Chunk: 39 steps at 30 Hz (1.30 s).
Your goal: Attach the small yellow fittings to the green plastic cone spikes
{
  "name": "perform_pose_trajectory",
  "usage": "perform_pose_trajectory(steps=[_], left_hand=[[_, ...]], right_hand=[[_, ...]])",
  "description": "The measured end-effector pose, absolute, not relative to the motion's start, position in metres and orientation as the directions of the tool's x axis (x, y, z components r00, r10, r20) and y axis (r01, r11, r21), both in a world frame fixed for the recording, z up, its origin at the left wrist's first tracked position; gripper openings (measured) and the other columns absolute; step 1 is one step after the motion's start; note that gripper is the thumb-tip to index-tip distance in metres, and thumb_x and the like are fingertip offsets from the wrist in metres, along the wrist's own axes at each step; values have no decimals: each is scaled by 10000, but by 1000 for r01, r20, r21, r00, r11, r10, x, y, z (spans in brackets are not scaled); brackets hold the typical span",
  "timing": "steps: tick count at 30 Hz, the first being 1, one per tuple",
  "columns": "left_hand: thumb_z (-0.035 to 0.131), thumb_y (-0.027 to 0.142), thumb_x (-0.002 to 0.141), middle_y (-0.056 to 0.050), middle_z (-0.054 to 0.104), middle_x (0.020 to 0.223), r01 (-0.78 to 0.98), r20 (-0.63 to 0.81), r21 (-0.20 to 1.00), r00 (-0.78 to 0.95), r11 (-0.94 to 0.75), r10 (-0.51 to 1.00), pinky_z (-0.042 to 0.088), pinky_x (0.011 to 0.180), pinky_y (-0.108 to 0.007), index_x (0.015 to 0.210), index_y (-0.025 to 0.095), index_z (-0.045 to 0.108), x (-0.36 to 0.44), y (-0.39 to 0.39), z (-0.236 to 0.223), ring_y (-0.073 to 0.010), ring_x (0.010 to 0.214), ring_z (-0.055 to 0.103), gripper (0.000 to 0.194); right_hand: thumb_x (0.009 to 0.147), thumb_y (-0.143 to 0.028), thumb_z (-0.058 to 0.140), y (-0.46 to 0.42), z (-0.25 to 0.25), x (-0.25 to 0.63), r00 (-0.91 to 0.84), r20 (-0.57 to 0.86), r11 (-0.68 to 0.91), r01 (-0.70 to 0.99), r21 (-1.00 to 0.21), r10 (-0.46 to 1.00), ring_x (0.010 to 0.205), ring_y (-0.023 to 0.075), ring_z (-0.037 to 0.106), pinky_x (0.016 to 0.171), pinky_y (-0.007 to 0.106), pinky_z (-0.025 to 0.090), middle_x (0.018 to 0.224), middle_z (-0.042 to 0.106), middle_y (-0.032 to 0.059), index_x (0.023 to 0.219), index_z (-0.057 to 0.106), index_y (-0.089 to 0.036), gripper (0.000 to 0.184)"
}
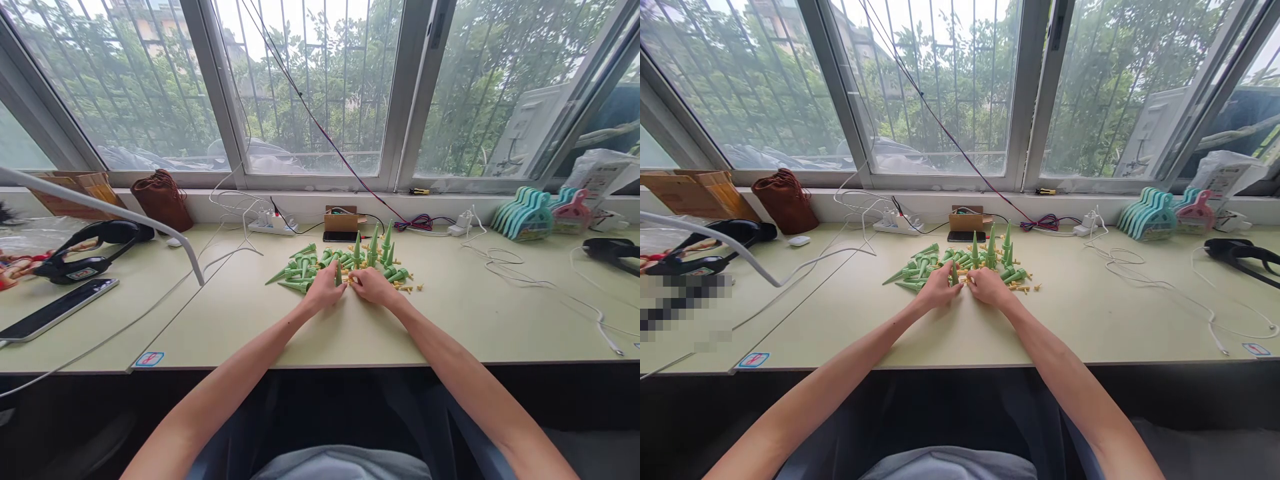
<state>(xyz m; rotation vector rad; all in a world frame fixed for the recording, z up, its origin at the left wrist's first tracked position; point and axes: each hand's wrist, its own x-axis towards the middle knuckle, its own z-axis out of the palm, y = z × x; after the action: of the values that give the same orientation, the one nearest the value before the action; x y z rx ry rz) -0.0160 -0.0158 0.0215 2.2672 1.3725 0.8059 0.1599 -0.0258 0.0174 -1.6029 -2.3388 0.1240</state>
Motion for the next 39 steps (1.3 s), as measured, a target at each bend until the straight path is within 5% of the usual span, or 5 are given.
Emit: perform_pose_trajectory(steps=[16,39], left_hand=[[617,230,750,-48,619,907,683,265,566,380,-462,886,421,660,-292,1041,178,507,-16,-17,24,-171,712,544,315],[580,197,754,-29,611,891,666,263,587,381,-461,886,424,647,-284,1012,198,487,-17,-17,22,-164,696,555,275]], right_hand=[[879,-175,520,-27,21,159,-315,172,346,917,-201,934,850,204,641,704,244,374,911,725,92,1073,703,-179,266],[933,-331,506,-27,17,157,-286,203,327,920,-214,937,820,189,646,667,251,366,854,718,60,970,673,-193,219]])
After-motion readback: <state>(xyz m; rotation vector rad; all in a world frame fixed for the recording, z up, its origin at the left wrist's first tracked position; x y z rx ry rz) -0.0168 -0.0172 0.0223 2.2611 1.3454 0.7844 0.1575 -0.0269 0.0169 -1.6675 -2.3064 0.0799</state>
